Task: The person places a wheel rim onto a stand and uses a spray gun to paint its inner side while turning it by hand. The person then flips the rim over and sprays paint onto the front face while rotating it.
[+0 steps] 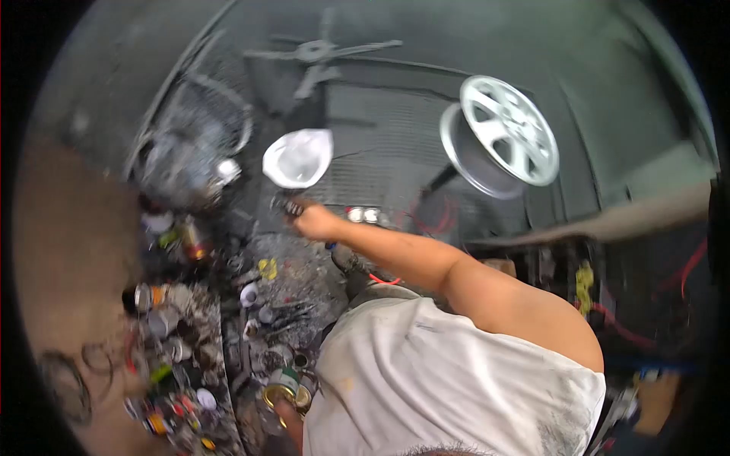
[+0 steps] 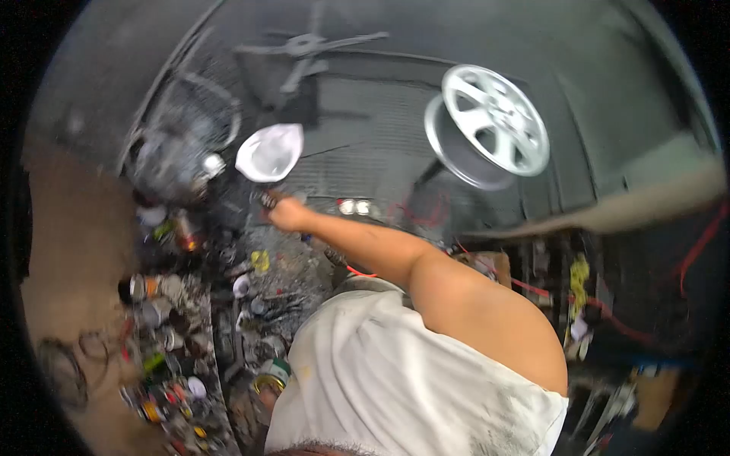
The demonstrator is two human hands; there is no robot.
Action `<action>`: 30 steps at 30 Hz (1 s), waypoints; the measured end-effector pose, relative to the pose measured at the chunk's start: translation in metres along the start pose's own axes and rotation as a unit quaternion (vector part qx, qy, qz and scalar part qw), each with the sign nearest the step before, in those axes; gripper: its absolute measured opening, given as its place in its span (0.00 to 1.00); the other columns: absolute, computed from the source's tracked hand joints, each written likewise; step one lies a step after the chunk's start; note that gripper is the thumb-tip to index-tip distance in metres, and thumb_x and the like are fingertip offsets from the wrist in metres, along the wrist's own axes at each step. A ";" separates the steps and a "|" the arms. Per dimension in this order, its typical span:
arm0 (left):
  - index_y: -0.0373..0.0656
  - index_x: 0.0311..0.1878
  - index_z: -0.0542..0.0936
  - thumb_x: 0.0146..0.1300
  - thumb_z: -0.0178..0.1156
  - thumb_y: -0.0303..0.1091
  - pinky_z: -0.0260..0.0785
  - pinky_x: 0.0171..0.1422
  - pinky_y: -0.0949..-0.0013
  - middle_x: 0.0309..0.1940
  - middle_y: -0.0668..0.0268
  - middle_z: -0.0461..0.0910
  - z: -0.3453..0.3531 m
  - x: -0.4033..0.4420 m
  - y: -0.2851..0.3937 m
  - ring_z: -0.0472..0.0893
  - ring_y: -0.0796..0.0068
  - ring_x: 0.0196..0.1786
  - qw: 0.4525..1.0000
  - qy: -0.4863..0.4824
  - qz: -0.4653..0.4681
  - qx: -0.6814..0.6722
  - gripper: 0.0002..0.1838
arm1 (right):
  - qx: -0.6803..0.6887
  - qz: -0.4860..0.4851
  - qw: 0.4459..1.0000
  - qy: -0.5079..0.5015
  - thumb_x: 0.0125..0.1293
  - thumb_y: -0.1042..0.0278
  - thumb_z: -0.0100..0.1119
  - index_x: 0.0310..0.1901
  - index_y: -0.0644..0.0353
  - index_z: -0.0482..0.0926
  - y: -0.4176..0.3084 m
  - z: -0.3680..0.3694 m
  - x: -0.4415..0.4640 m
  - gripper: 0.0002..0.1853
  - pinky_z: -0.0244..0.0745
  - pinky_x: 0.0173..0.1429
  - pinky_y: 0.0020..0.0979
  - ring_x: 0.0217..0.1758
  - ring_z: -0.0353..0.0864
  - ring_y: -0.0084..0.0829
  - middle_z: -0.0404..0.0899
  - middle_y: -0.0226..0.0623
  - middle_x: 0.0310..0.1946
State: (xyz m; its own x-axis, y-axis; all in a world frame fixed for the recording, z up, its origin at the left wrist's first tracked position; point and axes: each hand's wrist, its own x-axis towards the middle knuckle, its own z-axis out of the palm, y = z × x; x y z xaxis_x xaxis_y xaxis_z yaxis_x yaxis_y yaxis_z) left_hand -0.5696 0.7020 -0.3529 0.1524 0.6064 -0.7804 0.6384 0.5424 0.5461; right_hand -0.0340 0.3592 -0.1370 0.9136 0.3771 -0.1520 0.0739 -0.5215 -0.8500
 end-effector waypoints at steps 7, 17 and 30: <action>0.43 0.43 0.84 0.67 0.60 0.34 0.73 0.34 0.66 0.36 0.59 0.84 0.041 -0.038 -0.070 0.83 0.67 0.34 0.938 0.103 0.303 0.132 0.08 | 0.397 0.144 0.905 -0.043 0.71 0.60 0.66 0.67 0.60 0.73 -0.097 0.029 0.169 0.27 0.86 0.49 0.43 0.48 0.81 0.36 0.77 0.40 0.52; 0.39 0.50 0.82 0.71 0.59 0.37 0.74 0.37 0.64 0.37 0.58 0.85 0.220 -0.230 -0.088 0.84 0.67 0.35 0.991 0.063 0.053 0.110 0.13 | 0.493 0.208 0.841 -0.081 0.70 0.47 0.66 0.65 0.66 0.70 -0.245 0.110 0.373 0.33 0.82 0.52 0.65 0.55 0.86 0.51 0.81 0.49 0.56; 0.37 0.54 0.81 0.73 0.59 0.38 0.75 0.41 0.61 0.41 0.56 0.86 0.223 -0.215 -0.052 0.84 0.65 0.37 0.981 0.039 0.055 0.182 0.15 | 0.301 -0.088 0.947 -0.074 0.65 0.52 0.72 0.79 0.71 0.49 -0.171 0.135 0.312 0.54 0.55 0.82 0.40 0.80 0.61 0.49 0.62 0.61 0.76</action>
State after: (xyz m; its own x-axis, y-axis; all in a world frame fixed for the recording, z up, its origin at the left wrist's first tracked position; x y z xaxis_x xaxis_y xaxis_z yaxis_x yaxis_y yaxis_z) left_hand -0.4670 0.4133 -0.2813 0.1866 0.7003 -0.6890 0.8507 0.2356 0.4698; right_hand 0.1846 0.6700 -0.1072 0.8388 0.5443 -0.0129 -0.0626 0.0730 -0.9954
